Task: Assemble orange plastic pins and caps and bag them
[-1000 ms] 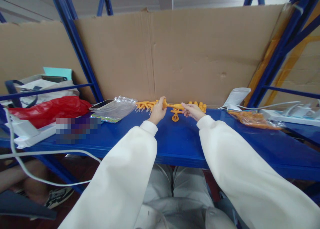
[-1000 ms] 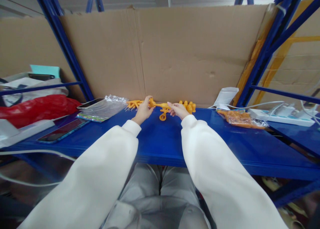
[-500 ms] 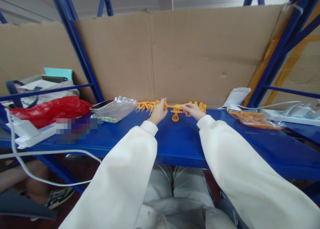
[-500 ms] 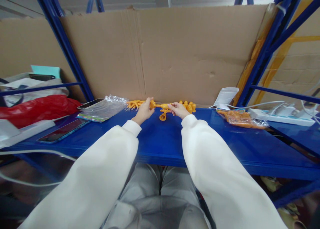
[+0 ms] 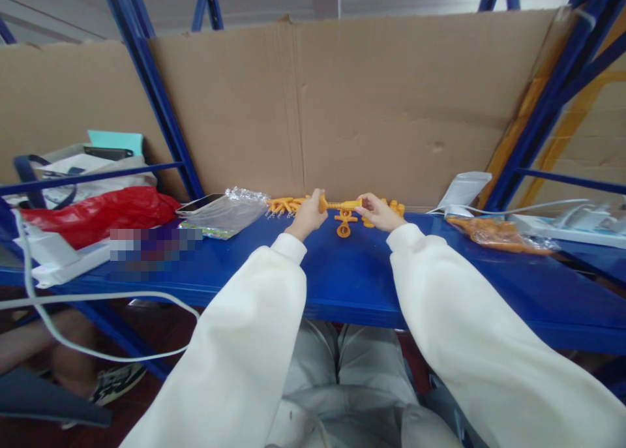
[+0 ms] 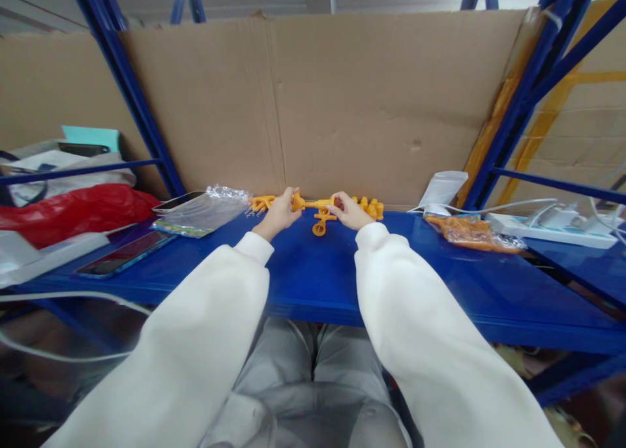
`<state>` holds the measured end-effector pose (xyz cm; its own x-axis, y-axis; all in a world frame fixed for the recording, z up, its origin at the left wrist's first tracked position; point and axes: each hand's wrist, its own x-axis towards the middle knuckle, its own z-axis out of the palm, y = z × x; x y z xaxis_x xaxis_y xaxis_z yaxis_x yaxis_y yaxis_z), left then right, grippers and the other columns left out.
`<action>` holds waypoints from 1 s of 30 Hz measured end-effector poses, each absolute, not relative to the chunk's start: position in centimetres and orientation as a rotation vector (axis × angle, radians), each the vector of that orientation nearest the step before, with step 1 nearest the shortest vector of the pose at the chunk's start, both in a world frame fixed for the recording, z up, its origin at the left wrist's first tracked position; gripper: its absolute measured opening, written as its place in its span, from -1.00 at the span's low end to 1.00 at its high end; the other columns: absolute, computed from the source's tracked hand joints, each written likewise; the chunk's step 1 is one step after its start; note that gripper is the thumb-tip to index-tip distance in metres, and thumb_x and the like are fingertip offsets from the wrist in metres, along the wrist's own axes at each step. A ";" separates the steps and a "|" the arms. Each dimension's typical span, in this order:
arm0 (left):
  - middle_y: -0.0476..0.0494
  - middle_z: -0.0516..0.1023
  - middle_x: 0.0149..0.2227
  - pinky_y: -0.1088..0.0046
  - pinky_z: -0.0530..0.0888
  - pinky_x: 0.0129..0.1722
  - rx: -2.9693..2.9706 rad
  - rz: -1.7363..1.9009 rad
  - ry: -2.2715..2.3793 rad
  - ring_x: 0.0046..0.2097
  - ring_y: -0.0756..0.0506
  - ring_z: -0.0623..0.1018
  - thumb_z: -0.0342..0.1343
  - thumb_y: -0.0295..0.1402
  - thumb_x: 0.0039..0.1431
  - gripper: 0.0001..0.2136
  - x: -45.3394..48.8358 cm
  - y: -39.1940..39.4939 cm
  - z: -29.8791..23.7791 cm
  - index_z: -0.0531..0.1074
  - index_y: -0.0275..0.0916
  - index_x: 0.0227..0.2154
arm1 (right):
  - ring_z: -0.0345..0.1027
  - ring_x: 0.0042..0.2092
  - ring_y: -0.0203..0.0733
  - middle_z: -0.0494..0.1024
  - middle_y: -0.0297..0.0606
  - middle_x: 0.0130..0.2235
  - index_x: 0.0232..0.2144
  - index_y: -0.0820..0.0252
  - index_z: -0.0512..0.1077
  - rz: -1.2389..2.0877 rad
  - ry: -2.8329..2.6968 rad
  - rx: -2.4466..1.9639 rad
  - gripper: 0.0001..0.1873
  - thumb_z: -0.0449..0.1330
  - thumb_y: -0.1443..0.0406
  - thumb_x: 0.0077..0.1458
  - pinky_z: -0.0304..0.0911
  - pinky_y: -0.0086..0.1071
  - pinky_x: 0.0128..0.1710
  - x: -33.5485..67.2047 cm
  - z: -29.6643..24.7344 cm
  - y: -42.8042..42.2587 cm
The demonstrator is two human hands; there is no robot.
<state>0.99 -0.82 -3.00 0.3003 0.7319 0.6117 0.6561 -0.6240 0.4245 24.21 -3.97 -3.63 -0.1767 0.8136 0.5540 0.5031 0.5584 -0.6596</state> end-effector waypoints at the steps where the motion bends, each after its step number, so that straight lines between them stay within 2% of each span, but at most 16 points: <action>1: -0.21 0.63 -0.19 0.30 0.52 -0.03 2.431 1.224 1.320 -0.12 -0.18 0.63 0.18 -0.59 0.06 -0.47 0.9 -0.7 -3.0 0.35 -0.32 0.14 | 0.38 -0.21 -0.11 0.45 -0.29 -0.26 -0.22 0.04 0.32 0.366 -1.883 -1.081 -0.86 0.23 0.25 0.18 0.36 -0.10 -0.04 24.2 -3.5 -4.1; 8: 0.10 0.43 -0.44 0.46 0.46 -0.25 2.284 1.239 1.291 -0.36 -0.04 0.51 0.19 -0.62 -0.03 -0.50 0.6 -0.6 -3.1 0.35 -0.22 0.02 | 0.39 -0.09 -0.04 0.46 -0.14 -0.05 -0.04 0.09 0.36 -0.036 -2.077 -1.101 -0.70 0.16 0.36 0.17 0.36 -0.10 -0.04 24.3 -3.3 -4.5; 12: 0.14 0.35 -0.48 0.49 0.42 -0.32 2.208 1.235 1.311 -0.40 -0.02 0.47 0.20 -0.66 -0.07 -0.49 0.9 -1.1 -3.0 0.34 -0.21 -0.01 | 0.41 -0.07 -0.03 0.45 -0.10 0.01 0.05 0.08 0.35 -0.163 -2.117 -1.150 -0.61 0.11 0.42 0.18 0.36 -0.11 -0.03 24.3 -3.2 -5.1; 17: 0.19 0.26 -0.52 0.53 0.40 -0.37 2.157 1.198 1.358 -0.46 0.01 0.40 0.25 -0.65 -0.08 -0.53 1.1 -1.4 -2.7 0.36 -0.22 -0.07 | 0.41 0.04 0.01 0.46 -0.08 0.05 0.07 0.08 0.36 -0.256 -2.153 -1.180 -0.57 0.06 0.48 0.18 0.33 -0.07 0.05 24.1 -2.8 -5.8; 22: 0.21 0.30 -0.54 0.52 0.49 -0.37 2.043 1.138 1.343 -0.49 0.03 0.44 0.26 -0.64 -0.04 -0.55 1.3 -1.5 -2.8 0.37 -0.24 -0.06 | 0.40 0.11 0.05 0.47 -0.04 0.07 0.05 0.11 0.38 -0.388 -2.162 -1.224 -0.55 0.03 0.52 0.16 0.32 -0.08 0.05 23.9 -2.6 -5.9; 30: 0.20 0.39 -0.60 0.41 0.64 -0.33 1.698 1.019 1.269 -0.55 0.02 0.55 0.20 -0.71 0.09 -0.50 2.3 -3.0 -2.1 0.30 -0.35 0.10 | 0.37 0.12 0.08 0.48 -0.01 0.10 0.04 0.09 0.35 -0.517 -2.134 -1.320 -0.55 -0.04 0.52 0.19 0.29 -0.11 -0.03 24.0 -2.3 -6.4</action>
<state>2.29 -3.04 -2.07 0.1838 0.9714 0.1502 0.3564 -0.2083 0.9108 24.01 -6.40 -2.35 -0.3492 0.6779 0.6469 0.8988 0.4375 0.0267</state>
